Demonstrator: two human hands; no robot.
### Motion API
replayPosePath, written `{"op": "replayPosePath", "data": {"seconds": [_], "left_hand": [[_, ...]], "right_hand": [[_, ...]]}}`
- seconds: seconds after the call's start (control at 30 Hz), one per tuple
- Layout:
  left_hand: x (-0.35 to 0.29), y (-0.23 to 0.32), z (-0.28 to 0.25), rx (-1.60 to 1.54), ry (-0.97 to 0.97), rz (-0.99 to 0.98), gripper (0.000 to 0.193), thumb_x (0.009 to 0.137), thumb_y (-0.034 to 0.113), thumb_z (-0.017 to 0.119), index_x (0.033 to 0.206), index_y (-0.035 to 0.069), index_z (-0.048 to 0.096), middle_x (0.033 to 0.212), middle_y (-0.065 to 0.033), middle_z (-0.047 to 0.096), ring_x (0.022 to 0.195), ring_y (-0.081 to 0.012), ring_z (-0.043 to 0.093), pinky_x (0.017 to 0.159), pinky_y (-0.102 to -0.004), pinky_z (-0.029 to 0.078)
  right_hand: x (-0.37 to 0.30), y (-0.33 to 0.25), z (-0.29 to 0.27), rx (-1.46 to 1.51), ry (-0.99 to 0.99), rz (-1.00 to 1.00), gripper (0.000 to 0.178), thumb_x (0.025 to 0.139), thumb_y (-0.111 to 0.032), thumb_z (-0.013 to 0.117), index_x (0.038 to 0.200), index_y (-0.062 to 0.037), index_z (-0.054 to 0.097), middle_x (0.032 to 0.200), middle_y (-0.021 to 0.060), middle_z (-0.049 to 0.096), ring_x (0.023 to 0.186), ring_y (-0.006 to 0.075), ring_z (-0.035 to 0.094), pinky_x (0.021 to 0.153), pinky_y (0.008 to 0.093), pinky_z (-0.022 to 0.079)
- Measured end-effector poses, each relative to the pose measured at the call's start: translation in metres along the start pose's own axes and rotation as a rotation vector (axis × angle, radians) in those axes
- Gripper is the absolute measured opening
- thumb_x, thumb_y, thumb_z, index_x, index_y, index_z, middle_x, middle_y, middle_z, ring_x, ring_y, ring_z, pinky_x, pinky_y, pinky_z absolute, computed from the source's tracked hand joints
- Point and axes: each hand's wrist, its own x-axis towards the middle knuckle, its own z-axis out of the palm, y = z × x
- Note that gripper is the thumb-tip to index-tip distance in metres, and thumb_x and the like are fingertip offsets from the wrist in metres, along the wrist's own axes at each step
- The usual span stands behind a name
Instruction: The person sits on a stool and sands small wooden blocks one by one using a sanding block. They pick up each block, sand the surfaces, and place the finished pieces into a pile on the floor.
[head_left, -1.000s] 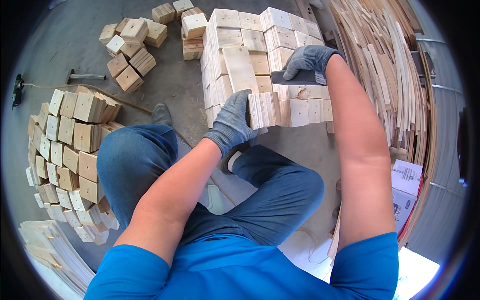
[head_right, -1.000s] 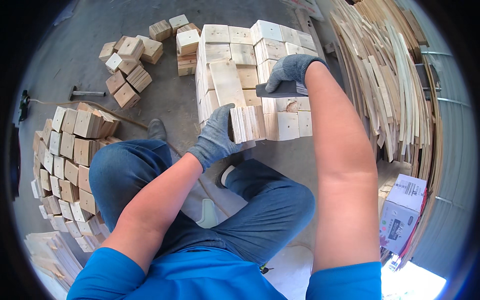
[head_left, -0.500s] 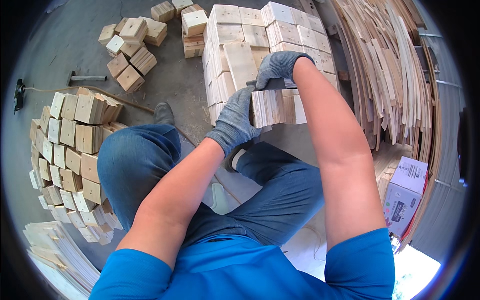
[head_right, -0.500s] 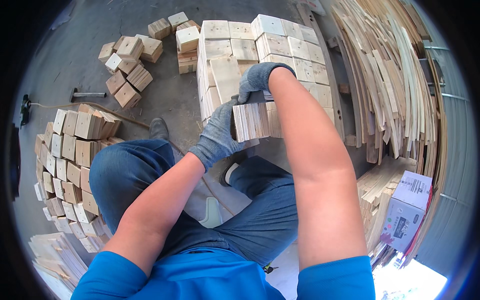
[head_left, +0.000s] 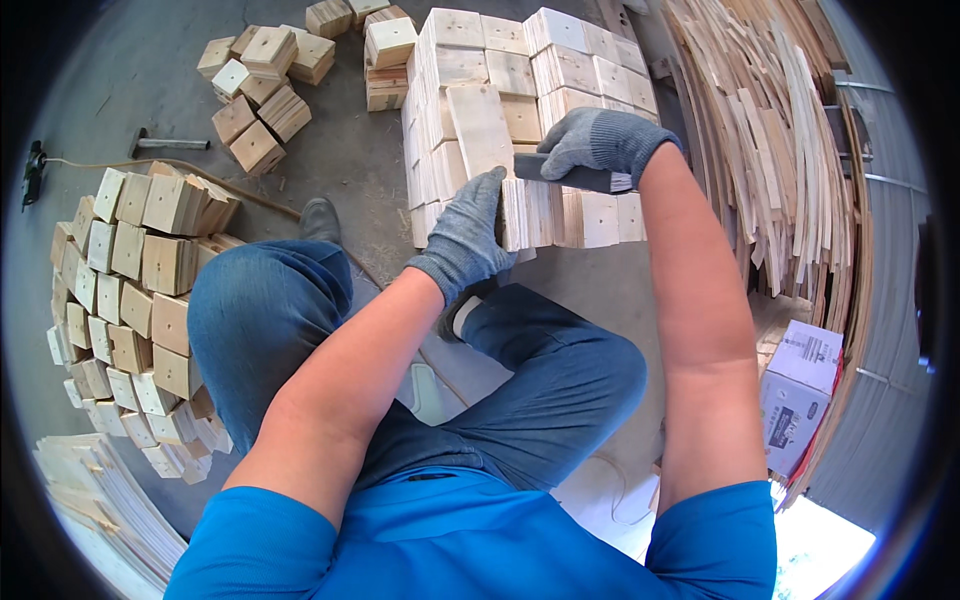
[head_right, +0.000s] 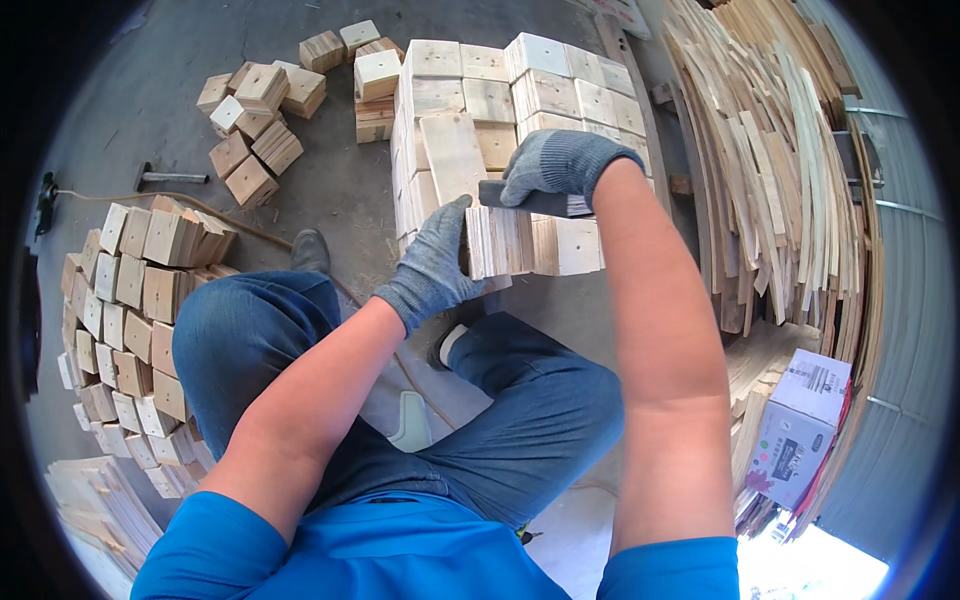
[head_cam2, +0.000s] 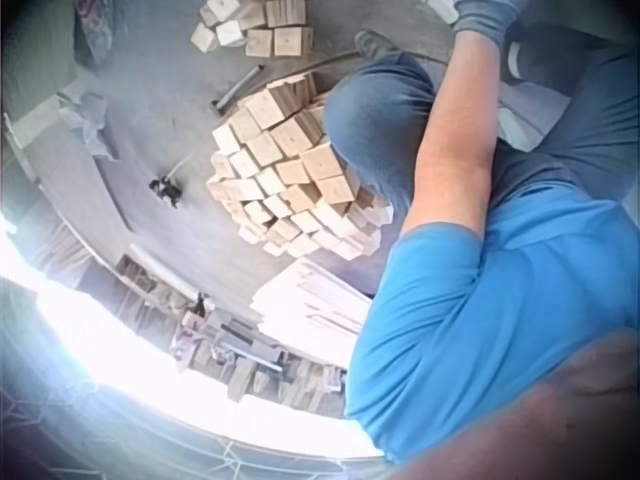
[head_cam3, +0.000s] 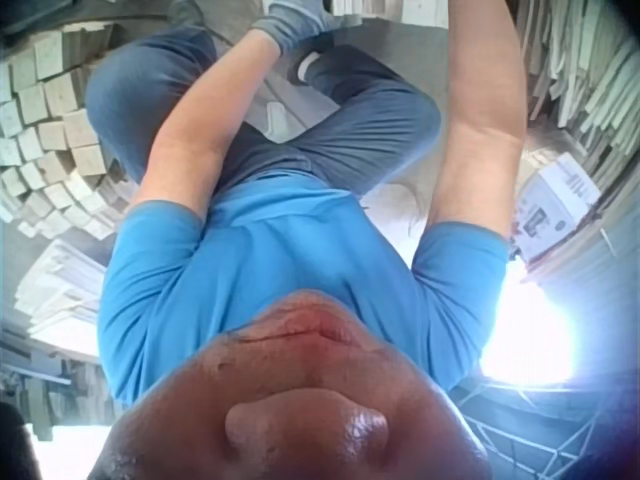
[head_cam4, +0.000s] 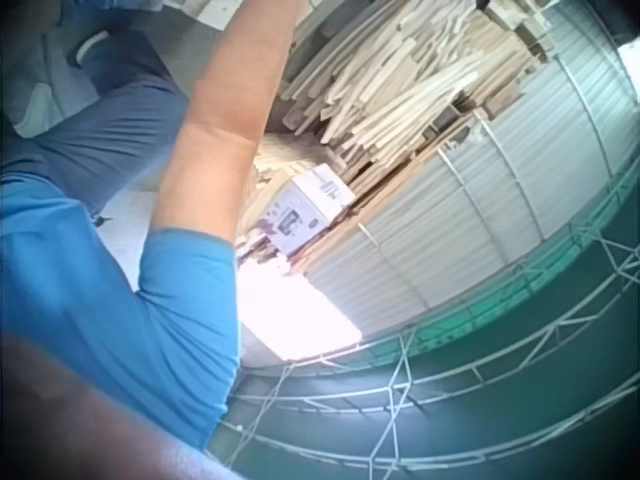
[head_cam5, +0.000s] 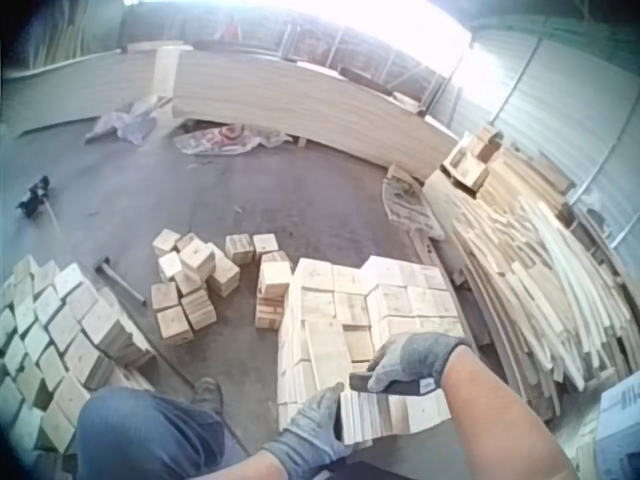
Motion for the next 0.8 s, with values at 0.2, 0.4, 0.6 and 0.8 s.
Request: {"op": "replayPosePath", "data": {"seconds": [0.2, 0.4, 0.6, 0.8], "left_hand": [[0.0, 0.01, -0.004, -0.001, -0.026, -0.017, 0.126, 0.066, 0.049, 0.099, 0.161, -0.006, 0.035, 0.154, -0.0305, 0.05, 0.144, -0.0444, 0.052, 0.126, -0.0457, 0.041], [-0.003, 0.006, -0.004, 0.031, 0.011, -0.009, 0.122, 0.068, 0.043, 0.097, 0.161, -0.005, 0.036, 0.152, -0.0306, 0.051, 0.142, -0.0453, 0.053, 0.125, -0.0469, 0.042], [-0.002, 0.007, -0.003, 0.008, 0.017, 0.007, 0.11, 0.07, 0.035, 0.094, 0.158, -0.004, 0.04, 0.149, -0.03, 0.054, 0.137, -0.0463, 0.055, 0.122, -0.0473, 0.045], [-0.002, 0.006, -0.001, -0.007, 0.047, 0.028, 0.107, 0.069, 0.032, 0.093, 0.156, -0.003, 0.041, 0.146, -0.0306, 0.055, 0.137, -0.0467, 0.055, 0.121, -0.0475, 0.046]], "right_hand": [[0.036, 0.0, 0.02, -0.045, -0.001, 0.05, 0.059, 0.078, -0.039, 0.082, 0.129, -0.0095, 0.081, 0.121, 0.0134, 0.081, 0.107, 0.0293, 0.077, 0.098, 0.0388, 0.059], [0.034, 0.011, 0.035, 0.015, 0.14, 0.128, 0.063, 0.08, -0.039, 0.078, 0.135, -0.0092, 0.077, 0.119, 0.0189, 0.08, 0.102, 0.0304, 0.078, 0.093, 0.0375, 0.061], [-0.008, 0.014, 0.081, 0.148, 0.539, 0.061, 0.061, 0.083, -0.036, 0.076, 0.14, -0.0138, 0.073, 0.114, 0.0237, 0.079, 0.107, 0.0378, 0.077, 0.1, 0.0435, 0.059], [-0.048, 0.004, 0.185, 0.095, 1.01, 0.034, 0.064, 0.088, -0.038, 0.081, 0.144, -0.0101, 0.067, 0.138, 0.0351, 0.062, 0.122, 0.05, 0.065, 0.104, 0.0576, 0.054]]}}
